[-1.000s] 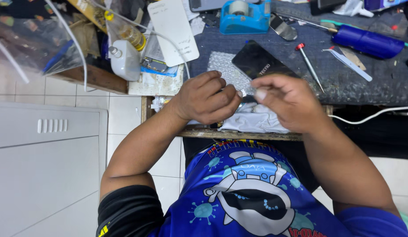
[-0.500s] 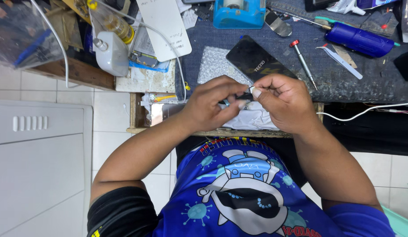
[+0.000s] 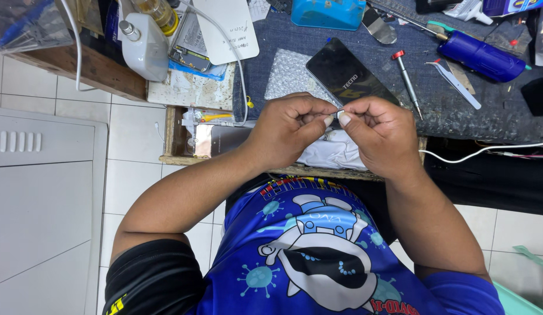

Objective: The person uses a screwdriver to remove screws from a mobile phone, handles internal components, and applies tape to the device on a workbench.

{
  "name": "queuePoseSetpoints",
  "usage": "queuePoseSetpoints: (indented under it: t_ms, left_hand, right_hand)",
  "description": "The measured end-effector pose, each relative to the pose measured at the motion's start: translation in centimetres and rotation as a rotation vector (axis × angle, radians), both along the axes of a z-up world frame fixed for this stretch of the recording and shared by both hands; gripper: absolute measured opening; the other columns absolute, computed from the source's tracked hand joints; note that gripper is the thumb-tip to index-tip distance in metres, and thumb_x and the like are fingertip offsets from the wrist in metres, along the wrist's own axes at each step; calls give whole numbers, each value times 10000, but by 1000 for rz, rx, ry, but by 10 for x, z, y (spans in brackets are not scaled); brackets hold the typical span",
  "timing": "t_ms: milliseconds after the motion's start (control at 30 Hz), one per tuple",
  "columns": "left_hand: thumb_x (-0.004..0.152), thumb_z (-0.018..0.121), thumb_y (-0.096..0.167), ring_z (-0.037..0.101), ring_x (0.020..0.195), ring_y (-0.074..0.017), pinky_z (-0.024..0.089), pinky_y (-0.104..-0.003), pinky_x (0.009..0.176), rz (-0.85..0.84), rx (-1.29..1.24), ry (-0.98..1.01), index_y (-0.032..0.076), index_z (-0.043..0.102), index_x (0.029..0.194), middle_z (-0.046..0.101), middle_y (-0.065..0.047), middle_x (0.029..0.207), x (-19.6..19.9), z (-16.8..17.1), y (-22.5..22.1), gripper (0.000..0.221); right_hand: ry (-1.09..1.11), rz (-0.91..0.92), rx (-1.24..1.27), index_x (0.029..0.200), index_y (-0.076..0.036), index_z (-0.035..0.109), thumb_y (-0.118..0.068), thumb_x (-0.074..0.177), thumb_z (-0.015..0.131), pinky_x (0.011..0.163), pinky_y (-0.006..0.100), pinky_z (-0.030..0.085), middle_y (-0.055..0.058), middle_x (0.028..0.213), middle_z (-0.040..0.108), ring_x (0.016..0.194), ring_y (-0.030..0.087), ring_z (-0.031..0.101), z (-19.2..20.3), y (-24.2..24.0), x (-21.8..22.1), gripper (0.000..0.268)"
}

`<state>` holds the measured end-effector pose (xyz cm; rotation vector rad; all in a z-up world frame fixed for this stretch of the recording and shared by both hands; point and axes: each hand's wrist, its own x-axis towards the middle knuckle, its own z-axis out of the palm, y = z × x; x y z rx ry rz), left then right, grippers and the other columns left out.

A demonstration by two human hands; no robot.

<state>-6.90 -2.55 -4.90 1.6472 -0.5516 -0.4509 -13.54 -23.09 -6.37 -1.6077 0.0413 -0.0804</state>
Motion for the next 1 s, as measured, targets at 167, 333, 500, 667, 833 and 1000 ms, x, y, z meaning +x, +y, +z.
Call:
queuePoseSetpoints:
  t_ms: [167,333,500,667,833,1000]
  left_hand:
    - [990,702,96,642,782,-56,545,-220,705,11,-61,-113,33,753,1113,689,-30,936,-2,-2,1,147]
    - [988,709,115,669,813,-43,572,-222,727,54,-79,-39,9,719,1109,732,-31,950,-4,-14,-4,161]
    - [1009,680,131,687,815,-46,577,-233,711,88,-69,45,-3,708,1103,759,-40,941,-5,-22,-8,166]
    - [1032,651,154,712,835,-102,582,-268,732,90,-45,-111,17,701,1108,745,-75,979,-5,-18,-8,164]
    - [1026,625,144,723,840,-125,574,-296,747,110,3,-112,29,691,1094,753,-81,955,-2,-17,-5,149]
    - [1019,604,128,666,798,-121,537,-287,722,196,2,-48,13,665,1107,726,-74,894,6,-30,7,157]
  right_hand:
    - [0,17,-68,1075,42,685,-11,1014,700,713,170,517,34,942,715,827,34,644,2,0,1,82]
    - [-48,-53,-209,1058,25,705,-18,998,730,677,183,504,42,942,716,793,45,639,6,10,3,78]
    - [-258,-135,-632,1030,8,724,-40,996,769,625,247,496,80,907,700,723,107,640,20,26,-1,74]
    - [-375,-152,-889,1083,-10,741,-94,1017,779,676,314,553,104,975,710,798,195,699,27,33,-6,113]
    - [-394,-9,-1018,1203,-25,733,-130,988,778,853,370,580,111,1129,692,1017,263,695,32,27,-5,244]
    - [-247,-53,-1378,1384,47,607,-385,743,913,917,523,519,260,1315,607,1124,450,580,39,-4,13,832]
